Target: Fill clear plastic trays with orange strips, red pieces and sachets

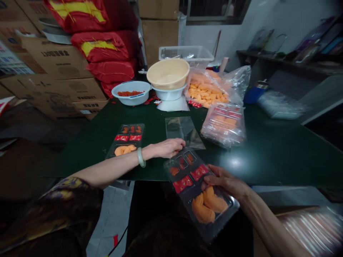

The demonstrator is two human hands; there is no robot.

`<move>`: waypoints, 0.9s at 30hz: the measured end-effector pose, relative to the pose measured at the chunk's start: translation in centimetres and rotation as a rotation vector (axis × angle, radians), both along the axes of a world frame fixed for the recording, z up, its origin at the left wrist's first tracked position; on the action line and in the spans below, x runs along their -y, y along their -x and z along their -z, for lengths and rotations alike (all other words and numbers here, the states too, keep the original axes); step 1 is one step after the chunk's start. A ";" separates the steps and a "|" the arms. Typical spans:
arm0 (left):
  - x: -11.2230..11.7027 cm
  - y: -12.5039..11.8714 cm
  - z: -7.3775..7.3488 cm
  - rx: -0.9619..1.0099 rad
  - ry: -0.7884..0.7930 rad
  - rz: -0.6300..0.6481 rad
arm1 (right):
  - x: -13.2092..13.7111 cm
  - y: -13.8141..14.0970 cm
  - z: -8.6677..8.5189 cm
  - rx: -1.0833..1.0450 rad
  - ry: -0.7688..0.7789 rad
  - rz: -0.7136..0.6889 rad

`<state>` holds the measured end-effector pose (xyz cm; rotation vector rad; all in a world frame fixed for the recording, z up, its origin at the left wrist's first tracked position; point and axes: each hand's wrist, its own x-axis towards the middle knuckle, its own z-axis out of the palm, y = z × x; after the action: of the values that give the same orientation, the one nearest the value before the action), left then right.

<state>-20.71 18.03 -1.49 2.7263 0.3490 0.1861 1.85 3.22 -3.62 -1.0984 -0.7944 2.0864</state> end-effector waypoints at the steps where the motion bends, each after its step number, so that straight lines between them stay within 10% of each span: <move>1: 0.3 0.0 -0.3 0.006 -0.008 0.015 | 0.1 0.0 0.0 0.002 0.002 -0.002; 10: 1.5 0.5 -1.0 -0.093 -0.235 -0.044 | 1.5 -0.2 -0.2 -0.088 -0.006 -0.001; 18: 1.6 -0.5 1.5 -0.014 -0.202 -0.090 | 1.8 1.7 0.6 -0.223 0.071 -0.088; 27: 3.1 1.1 -0.3 0.051 -0.080 -0.007 | 3.1 0.1 0.3 -0.084 0.010 0.056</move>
<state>-21.79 14.95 -1.17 2.7935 0.3434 0.2765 1.73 0.11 -3.90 -1.0194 -0.7055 2.0772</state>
